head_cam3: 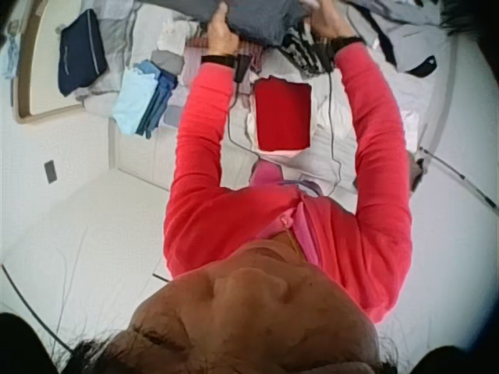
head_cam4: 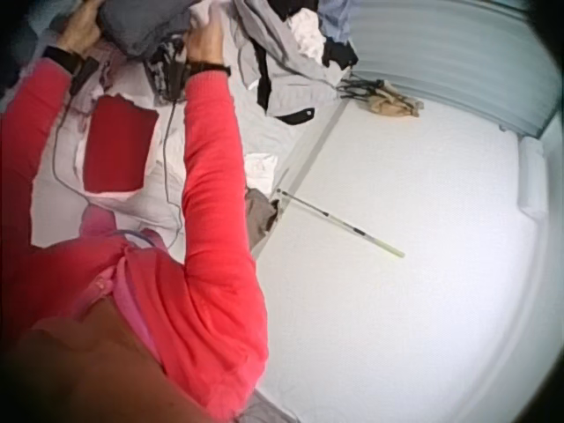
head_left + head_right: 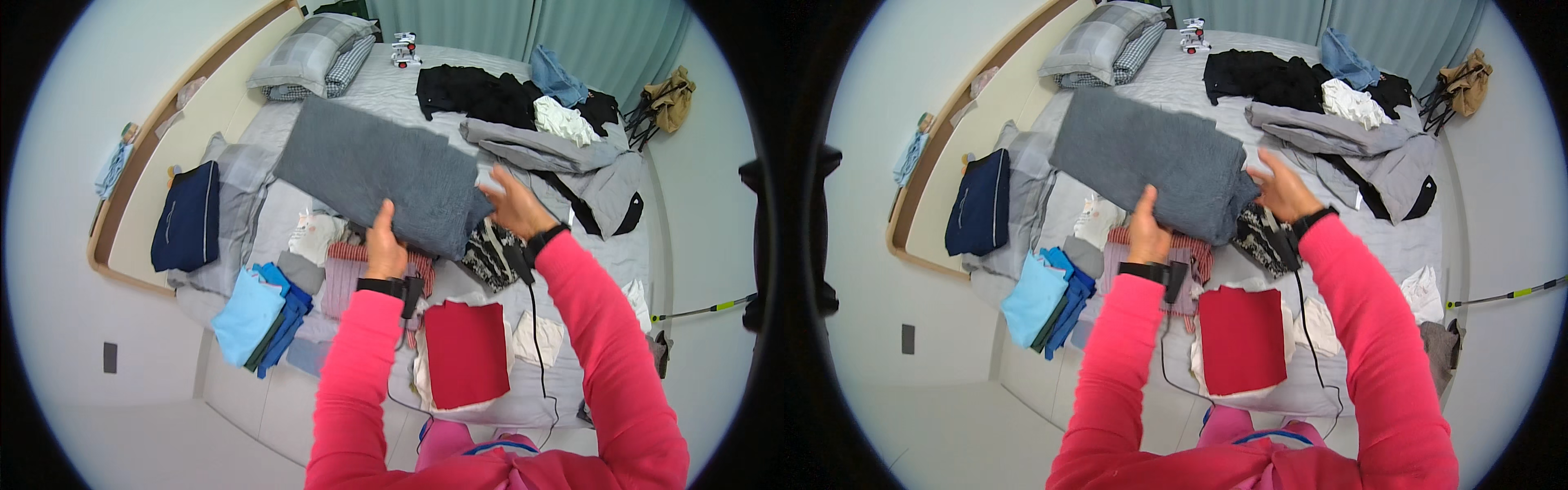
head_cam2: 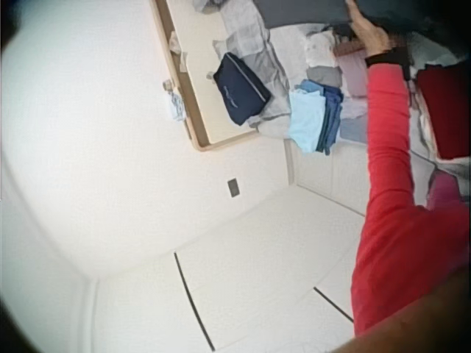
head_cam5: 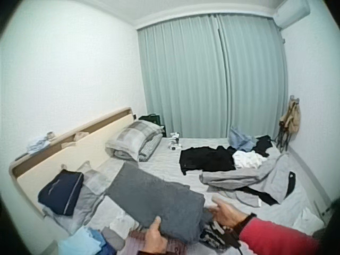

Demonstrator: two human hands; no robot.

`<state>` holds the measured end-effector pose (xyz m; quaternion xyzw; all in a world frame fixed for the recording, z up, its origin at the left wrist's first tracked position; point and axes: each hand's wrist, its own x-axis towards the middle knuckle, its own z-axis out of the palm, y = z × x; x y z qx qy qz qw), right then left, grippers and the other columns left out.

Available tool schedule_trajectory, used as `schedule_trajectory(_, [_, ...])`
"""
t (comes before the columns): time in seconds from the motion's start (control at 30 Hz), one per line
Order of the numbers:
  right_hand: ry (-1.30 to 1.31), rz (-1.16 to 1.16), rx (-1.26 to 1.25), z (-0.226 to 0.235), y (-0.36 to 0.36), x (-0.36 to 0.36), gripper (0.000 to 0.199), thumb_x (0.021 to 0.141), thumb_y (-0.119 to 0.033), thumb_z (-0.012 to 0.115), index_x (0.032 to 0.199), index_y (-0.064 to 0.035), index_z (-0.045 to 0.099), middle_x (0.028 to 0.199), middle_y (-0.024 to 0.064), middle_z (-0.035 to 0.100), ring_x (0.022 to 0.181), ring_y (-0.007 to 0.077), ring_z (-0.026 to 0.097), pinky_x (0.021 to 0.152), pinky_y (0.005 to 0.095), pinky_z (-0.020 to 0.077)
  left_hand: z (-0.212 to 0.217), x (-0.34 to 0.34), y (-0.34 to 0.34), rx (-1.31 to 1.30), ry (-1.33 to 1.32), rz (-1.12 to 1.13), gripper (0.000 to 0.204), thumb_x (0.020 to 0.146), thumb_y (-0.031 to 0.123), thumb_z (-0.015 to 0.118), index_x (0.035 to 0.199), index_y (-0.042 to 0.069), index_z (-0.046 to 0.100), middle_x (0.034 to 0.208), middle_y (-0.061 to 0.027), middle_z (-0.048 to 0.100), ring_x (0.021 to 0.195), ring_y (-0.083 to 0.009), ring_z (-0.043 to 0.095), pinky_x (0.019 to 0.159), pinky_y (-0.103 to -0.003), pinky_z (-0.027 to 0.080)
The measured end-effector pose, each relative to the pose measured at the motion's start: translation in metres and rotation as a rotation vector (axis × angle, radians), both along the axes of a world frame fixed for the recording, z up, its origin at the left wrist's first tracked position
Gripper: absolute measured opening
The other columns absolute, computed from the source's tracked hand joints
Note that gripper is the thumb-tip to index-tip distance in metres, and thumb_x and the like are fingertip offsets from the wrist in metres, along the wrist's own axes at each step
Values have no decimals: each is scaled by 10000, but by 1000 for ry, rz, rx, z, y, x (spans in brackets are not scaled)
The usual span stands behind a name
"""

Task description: The person folds several garments on a bed, including a gray pair of pants, a green long-sleeved shirt, and a light blue shirt. Each item is smoothed, folded into a compact rectangle, and placed in a growing stack.

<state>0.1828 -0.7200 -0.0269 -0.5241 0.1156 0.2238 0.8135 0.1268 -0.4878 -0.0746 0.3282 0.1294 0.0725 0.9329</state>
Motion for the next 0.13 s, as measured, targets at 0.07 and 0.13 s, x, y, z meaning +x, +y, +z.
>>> schedule_trajectory(0.07, [38,155,-44,-42,-14,-3,619,887,-534,507,1332,-120,389,1218,142,502,1105,240,466,915,371,423,-80,36,-5,-164,174,-68,530,906,183,596,1376,81,373,1347,-94,450,1244,-296,418,1012,-519,376])
schedule_trajectory(0.13, [20,169,-158,-73,-34,-7,649,869,-560,516,1336,-128,384,1206,144,507,1106,234,467,905,389,431,-174,60,-13,-208,158,-167,649,892,222,622,1438,137,282,1411,-66,373,1267,-325,392,1005,-624,317])
